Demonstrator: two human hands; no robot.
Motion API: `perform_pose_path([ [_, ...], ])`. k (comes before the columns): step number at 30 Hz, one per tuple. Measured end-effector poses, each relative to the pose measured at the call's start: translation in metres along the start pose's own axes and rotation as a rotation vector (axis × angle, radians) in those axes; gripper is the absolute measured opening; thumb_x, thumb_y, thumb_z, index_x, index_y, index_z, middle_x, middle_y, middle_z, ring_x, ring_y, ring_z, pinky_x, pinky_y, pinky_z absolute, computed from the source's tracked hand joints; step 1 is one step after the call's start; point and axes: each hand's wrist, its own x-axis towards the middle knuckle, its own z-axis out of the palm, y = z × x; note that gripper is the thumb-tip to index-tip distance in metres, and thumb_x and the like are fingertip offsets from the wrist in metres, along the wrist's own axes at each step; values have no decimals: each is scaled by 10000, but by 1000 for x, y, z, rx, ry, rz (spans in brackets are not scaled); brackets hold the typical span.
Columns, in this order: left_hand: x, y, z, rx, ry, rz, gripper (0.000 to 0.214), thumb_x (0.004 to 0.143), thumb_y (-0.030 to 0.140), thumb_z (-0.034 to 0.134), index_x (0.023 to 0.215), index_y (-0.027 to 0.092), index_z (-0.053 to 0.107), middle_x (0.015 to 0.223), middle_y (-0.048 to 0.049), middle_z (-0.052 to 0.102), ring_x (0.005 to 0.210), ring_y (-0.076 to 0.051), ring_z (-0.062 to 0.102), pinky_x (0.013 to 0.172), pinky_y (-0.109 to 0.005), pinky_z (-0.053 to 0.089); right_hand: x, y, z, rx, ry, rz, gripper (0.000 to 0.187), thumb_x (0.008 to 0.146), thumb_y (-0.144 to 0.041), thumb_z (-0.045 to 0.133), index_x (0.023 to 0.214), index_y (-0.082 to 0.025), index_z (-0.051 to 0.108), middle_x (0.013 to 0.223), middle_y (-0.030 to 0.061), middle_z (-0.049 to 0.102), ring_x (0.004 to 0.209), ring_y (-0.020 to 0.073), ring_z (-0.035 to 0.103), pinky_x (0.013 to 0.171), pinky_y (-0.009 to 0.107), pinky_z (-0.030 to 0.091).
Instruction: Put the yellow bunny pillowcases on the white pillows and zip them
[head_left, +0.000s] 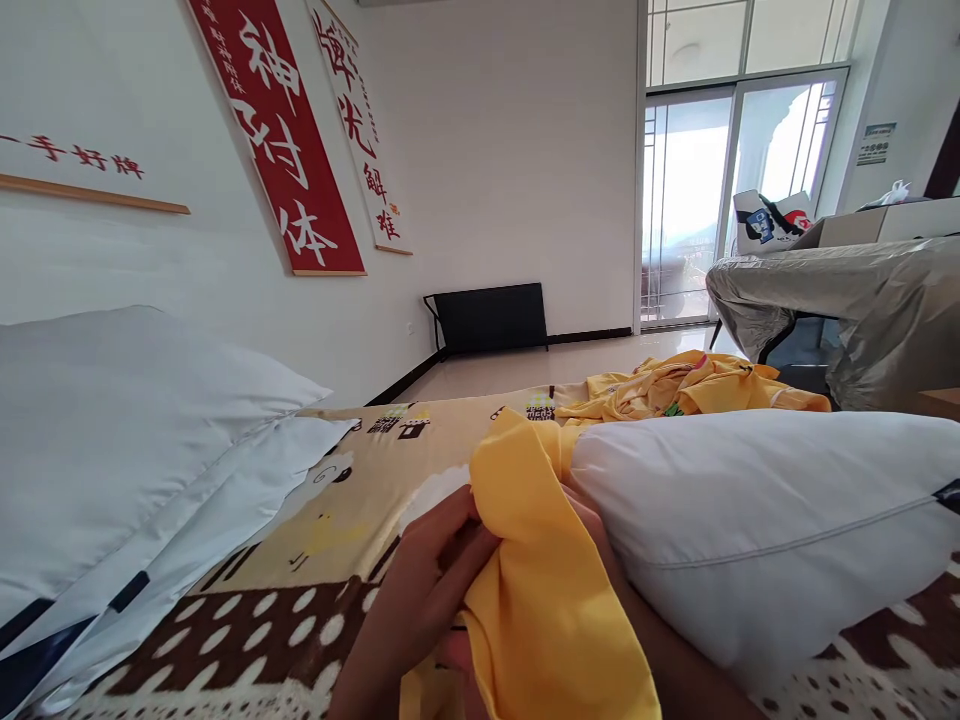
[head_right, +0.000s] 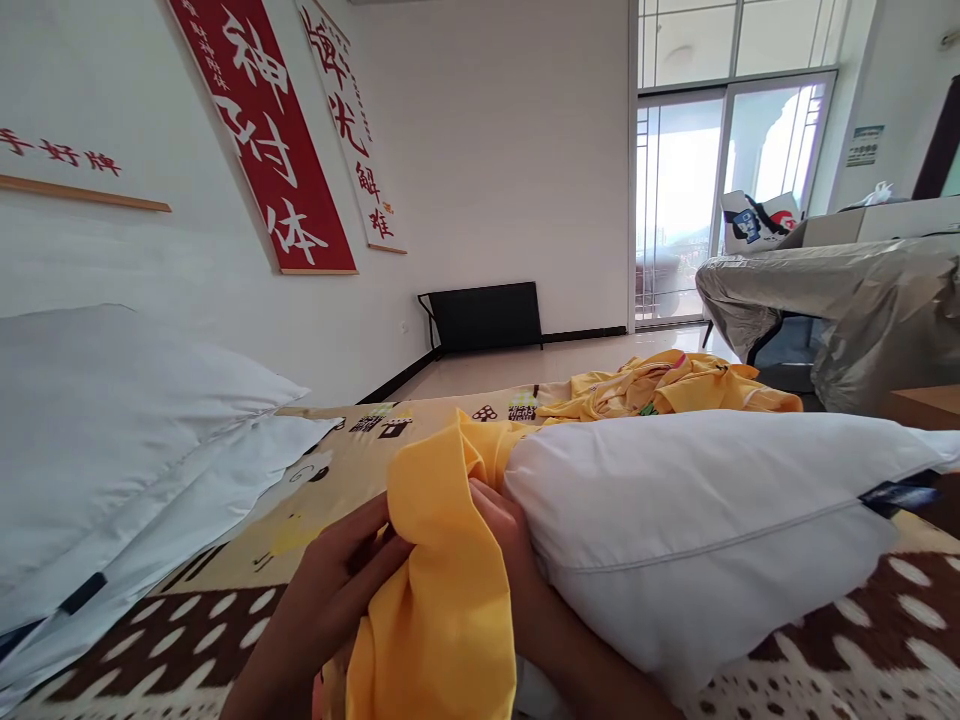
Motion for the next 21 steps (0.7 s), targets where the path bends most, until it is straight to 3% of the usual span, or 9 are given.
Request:
perform_pose_path([
  [4, -6, 1, -3, -163, 116, -110, 272, 827, 426, 563, 737, 169, 549, 739, -14, 543, 691, -147, 509, 605, -215, 404, 2, -6, -1, -2, -53, -23, 175, 887, -278, 415, 733, -211, 465, 741, 3, 511, 678, 131, 465, 624, 257, 435],
  [11, -2, 8, -9, -648, 597, -191, 316, 595, 366, 784, 660, 175, 540, 777, 17, 556, 659, -113, 518, 571, -180, 432, 2, -9, 4, -289, -29, -141, 160, 845, -196, 457, 687, -204, 429, 735, 3, 508, 669, 117, 473, 610, 226, 394],
  [17, 3, 8, -7, -830, 618, -323, 428, 484, 416, 847, 679, 176, 551, 764, 30, 573, 609, -98, 536, 445, -141, 366, -2, -19, 7, -284, 90, -127, 187, 759, -146, 563, 652, -204, 421, 705, -18, 489, 632, 101, 442, 545, 191, 366],
  [21, -8, 22, 2, -711, 585, -304, 324, 566, 397, 800, 694, 178, 598, 843, 4, 607, 676, -122, 544, 580, -172, 451, -4, -43, 4, -177, -45, -53, 116, 750, -136, 588, 833, -211, 558, 837, -5, 584, 743, 115, 526, 649, 185, 435],
])
